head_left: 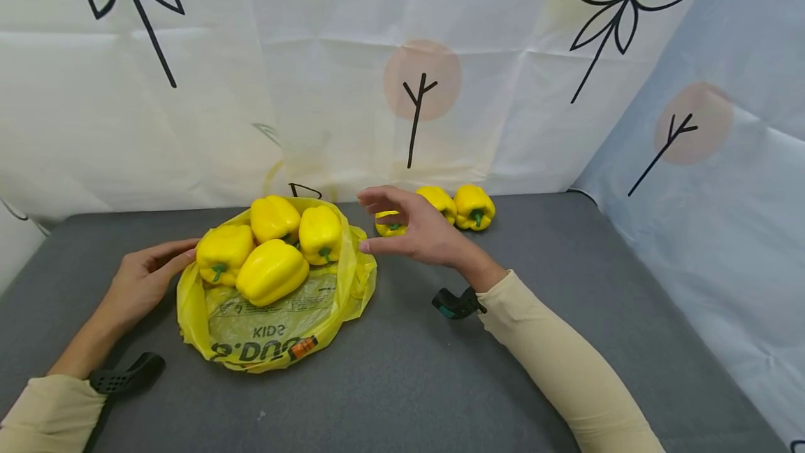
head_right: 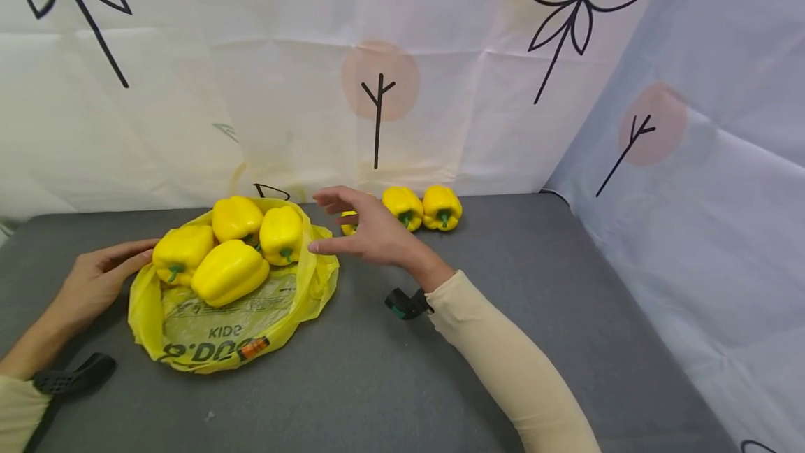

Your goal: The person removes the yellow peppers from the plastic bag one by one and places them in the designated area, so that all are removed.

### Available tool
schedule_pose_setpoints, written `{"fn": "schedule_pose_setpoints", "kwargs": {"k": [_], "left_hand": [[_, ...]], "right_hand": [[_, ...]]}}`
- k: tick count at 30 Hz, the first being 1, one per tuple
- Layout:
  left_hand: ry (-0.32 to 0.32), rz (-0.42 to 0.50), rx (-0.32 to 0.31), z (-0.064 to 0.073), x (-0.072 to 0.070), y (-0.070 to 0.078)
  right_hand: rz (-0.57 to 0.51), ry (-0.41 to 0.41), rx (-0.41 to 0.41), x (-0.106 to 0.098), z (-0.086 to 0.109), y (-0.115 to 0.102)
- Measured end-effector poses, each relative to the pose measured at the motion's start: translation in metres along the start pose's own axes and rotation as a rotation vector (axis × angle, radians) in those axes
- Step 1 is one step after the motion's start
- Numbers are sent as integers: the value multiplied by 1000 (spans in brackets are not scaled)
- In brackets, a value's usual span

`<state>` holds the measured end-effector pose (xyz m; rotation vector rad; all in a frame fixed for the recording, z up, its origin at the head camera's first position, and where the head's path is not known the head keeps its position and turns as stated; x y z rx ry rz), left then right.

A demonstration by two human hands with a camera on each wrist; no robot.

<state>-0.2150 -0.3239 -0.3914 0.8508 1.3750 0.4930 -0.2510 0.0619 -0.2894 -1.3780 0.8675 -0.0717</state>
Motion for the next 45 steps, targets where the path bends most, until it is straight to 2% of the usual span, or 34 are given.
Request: {"fn": "schedule_pose_setpoints", "kwargs": {"k": [10,23,33,45], "left_hand": [[0,-19,-10,-1,1,-3],[4,-19,-12,-1,1,-2],[5,-20,-6,0,0,-1],[3,-27,-14,-1,0,-1]], "right_hand": [[1,-60,10,4,-33,4],[51,-139,90,15,-64,20],[67,-138,142,17,-75,29],[60,-159,182,21,-78,40]]}}
Point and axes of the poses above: each hand's wrist, its own z-axis away from the middle knuckle, its own x-axis out of the palm, y = z × x, the point moved 7 cm from there along -z, towards the middle knuckle, and after that the axes turned 15 degrees about -y, right-handed, at the moved point
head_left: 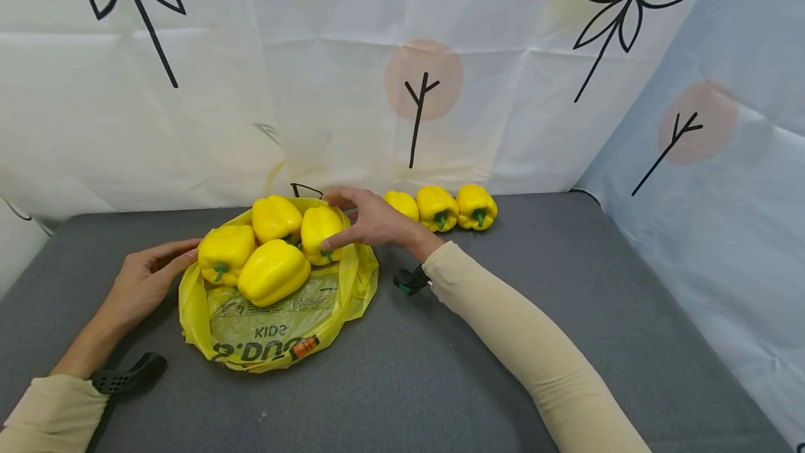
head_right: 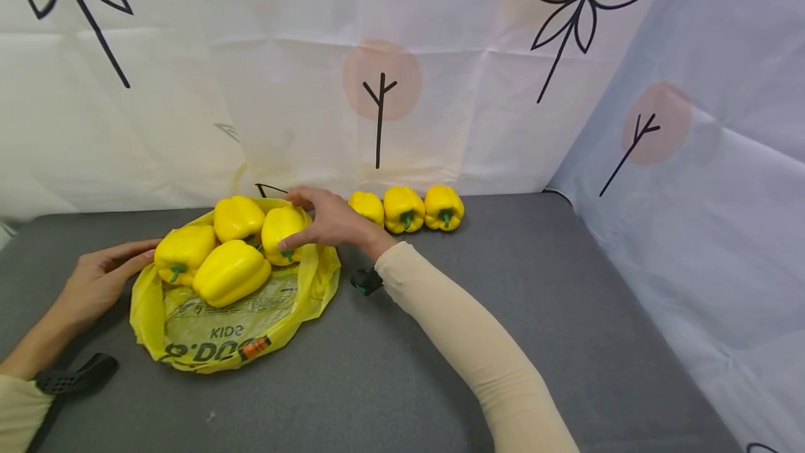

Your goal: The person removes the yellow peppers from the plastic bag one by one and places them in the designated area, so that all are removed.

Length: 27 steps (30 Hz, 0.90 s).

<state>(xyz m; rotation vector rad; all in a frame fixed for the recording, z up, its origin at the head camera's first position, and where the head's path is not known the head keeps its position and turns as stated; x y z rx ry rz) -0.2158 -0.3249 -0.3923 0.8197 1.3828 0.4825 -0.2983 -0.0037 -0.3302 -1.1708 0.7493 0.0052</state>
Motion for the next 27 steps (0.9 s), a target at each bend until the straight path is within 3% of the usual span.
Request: {"fn": "schedule_pose_setpoints", "kwargs": {"k": [11,27], "left_hand": [[-3,4,-12,0,0,0],[-1,13,-13,-1,0,0]], "right_hand": [[36,-25,95,3,-5,10],[180,-95,154,10,-15,10]]}}
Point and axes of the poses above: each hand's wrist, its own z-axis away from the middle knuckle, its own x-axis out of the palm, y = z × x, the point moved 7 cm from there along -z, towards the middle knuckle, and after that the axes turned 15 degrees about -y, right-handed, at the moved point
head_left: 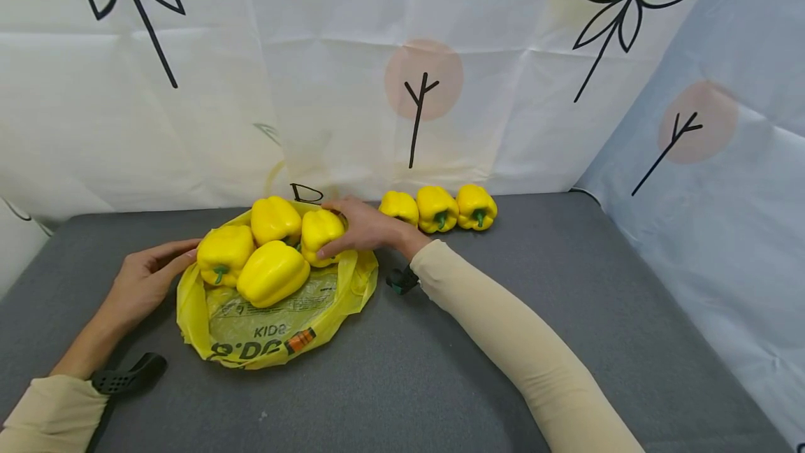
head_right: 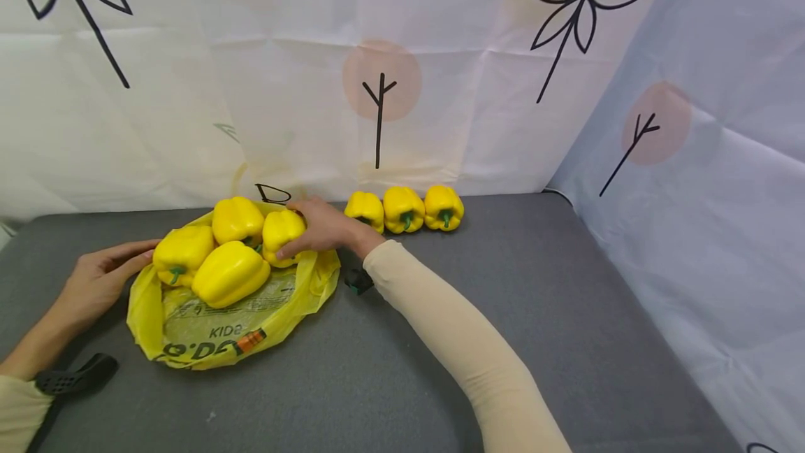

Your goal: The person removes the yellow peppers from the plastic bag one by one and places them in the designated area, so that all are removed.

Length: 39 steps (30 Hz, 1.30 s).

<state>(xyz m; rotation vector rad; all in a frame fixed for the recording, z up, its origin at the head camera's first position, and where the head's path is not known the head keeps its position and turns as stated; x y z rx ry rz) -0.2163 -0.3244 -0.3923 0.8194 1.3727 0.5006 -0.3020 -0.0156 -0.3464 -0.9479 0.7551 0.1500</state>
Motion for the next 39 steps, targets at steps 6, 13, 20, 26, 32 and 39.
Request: {"fn": "schedule_pose_setpoints", "kwargs": {"k": [6,13,20,26,32,39], "left_hand": [[2,-10,-1,1,0,0],[3,-8,5,0,0,0],[1,-11,5,0,0,1],[-3,-10,-2,0,0,0],[-1,-19,-10,0,0,-1],[-2,-23,-17,0,0,-2]], "right_hand": [[6,23,5,0,-1,-1],[-7,90,2,-1,0,0],[-70,162,-2,-3,9,-5],[-118,222,-34,-7,17,-10],[-182,250,-96,-11,25,-15],[-230,245,-153,-10,37,-21]]}}
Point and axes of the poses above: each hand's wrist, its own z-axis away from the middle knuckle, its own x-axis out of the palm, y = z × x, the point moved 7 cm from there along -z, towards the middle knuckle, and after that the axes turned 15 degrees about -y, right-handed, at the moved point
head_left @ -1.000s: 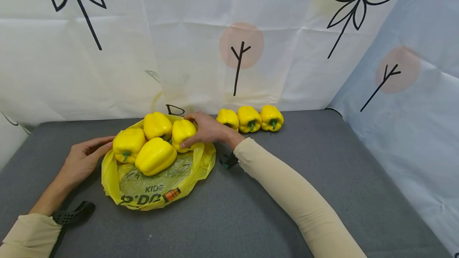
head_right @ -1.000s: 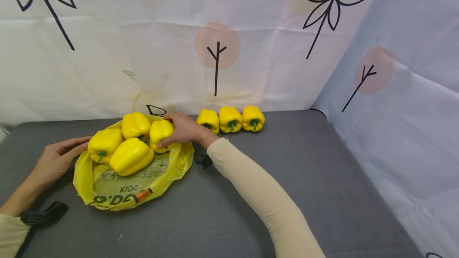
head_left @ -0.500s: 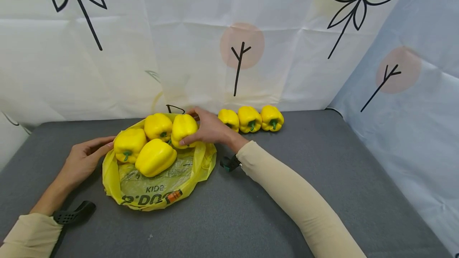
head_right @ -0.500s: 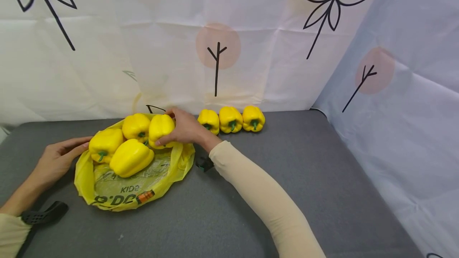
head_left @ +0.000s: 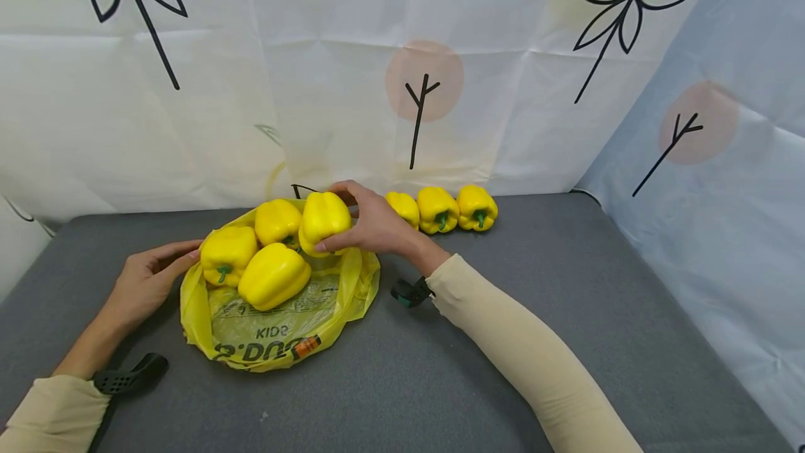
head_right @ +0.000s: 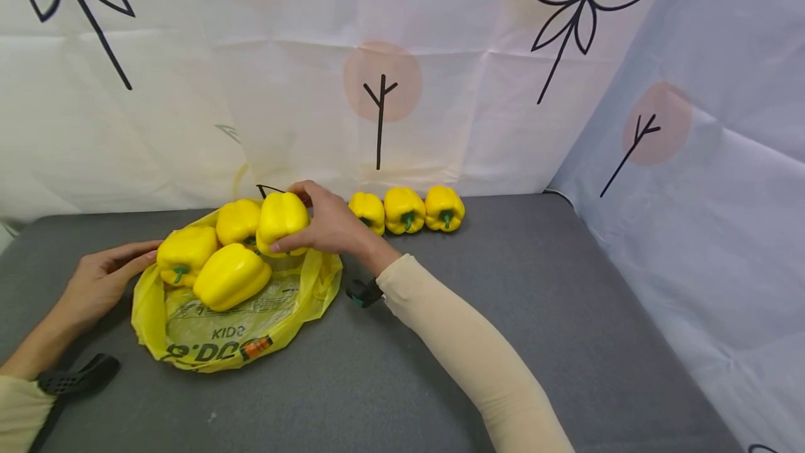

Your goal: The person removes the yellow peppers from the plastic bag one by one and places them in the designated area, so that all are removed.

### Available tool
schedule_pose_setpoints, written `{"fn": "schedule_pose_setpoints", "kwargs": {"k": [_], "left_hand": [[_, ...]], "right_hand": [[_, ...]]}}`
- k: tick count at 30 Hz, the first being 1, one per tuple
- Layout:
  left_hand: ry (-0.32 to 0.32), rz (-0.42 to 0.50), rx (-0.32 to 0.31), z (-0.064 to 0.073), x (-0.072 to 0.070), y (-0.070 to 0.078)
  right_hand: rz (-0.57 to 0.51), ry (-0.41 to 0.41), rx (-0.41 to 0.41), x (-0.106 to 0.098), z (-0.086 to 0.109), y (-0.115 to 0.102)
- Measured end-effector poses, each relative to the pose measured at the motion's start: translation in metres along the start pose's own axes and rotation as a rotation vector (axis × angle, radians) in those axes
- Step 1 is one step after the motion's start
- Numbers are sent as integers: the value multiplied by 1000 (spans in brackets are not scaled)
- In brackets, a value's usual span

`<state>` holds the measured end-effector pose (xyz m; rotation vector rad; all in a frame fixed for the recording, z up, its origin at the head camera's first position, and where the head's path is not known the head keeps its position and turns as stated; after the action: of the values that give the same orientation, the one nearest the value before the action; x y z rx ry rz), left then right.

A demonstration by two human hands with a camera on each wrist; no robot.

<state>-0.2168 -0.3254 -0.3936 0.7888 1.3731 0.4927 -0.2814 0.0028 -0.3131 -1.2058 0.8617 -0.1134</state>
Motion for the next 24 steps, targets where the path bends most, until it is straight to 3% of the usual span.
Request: {"fn": "schedule_pose_setpoints", "kwargs": {"k": [11,24], "left_hand": [[-2,13,40,2,0,1],[-2,-2,18,2,0,2]], "right_hand": [[-72,14,-54,1,21,-5],[-97,51,-63,-7,49,-3]]}}
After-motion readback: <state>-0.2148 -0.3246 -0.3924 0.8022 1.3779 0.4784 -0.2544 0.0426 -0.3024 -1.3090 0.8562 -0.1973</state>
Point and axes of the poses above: each hand's wrist, its own z-axis away from the middle knuckle, its own x-axis out of the palm, y = z × x, the point moved 7 cm from there along -z, towards the middle knuckle, and after that the axes turned 15 degrees about -y, right-handed, at the moved point
